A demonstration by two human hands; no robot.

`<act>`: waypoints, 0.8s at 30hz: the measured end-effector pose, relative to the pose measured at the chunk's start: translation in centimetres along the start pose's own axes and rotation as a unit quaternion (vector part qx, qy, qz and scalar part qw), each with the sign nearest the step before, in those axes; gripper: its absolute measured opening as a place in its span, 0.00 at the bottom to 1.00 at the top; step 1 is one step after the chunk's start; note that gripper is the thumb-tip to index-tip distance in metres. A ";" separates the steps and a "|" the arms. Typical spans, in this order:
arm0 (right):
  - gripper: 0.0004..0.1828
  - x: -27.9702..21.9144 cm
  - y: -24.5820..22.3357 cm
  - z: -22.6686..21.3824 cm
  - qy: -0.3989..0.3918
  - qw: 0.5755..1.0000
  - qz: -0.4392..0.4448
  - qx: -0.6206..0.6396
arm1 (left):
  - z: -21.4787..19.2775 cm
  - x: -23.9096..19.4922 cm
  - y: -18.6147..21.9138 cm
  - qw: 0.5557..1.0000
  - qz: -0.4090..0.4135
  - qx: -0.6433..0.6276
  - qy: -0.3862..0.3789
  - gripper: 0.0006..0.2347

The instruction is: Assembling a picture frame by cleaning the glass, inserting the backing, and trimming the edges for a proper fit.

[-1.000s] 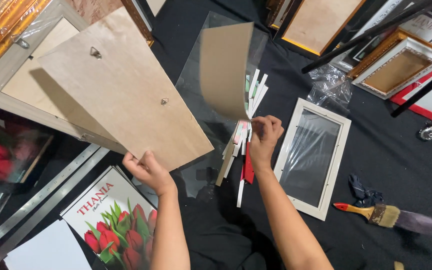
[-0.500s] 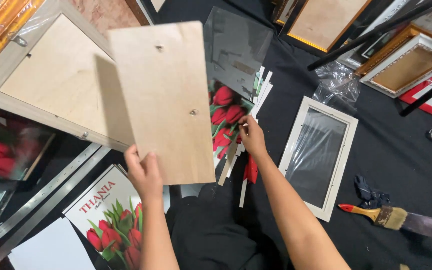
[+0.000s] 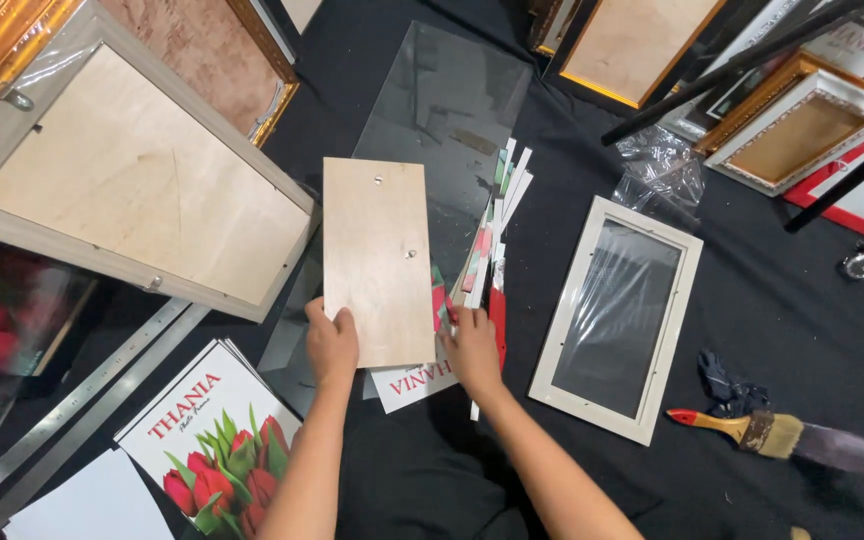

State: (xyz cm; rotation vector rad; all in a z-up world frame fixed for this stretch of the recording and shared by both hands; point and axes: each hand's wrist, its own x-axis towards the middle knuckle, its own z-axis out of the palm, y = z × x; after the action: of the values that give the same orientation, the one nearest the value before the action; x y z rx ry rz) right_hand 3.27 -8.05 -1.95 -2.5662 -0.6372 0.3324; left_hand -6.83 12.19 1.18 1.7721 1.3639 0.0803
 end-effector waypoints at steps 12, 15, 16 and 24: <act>0.14 3.3 -2.5 1.7 0.028 0.984 0.081 0.154 | -2.3 -1.5 1.1 0.998 0.023 0.010 0.051 0.14; 0.13 4.2 -2.7 1.8 0.008 0.989 0.078 0.124 | -0.5 0.0 0.1 0.999 0.043 0.010 0.027 0.15; 0.13 3.7 -3.1 0.8 0.009 0.989 0.078 0.123 | -0.1 0.0 0.3 0.999 0.044 0.009 0.026 0.15; 0.24 -0.5 -2.4 1.4 -0.013 0.990 0.087 0.111 | 3.0 0.5 0.5 0.998 0.048 -0.022 -0.029 0.18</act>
State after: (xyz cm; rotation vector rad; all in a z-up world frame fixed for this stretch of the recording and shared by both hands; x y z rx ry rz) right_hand 1.52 -5.89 -1.91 -2.4109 -0.3615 0.4679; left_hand -4.69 10.81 -0.53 1.7897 1.2262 0.1083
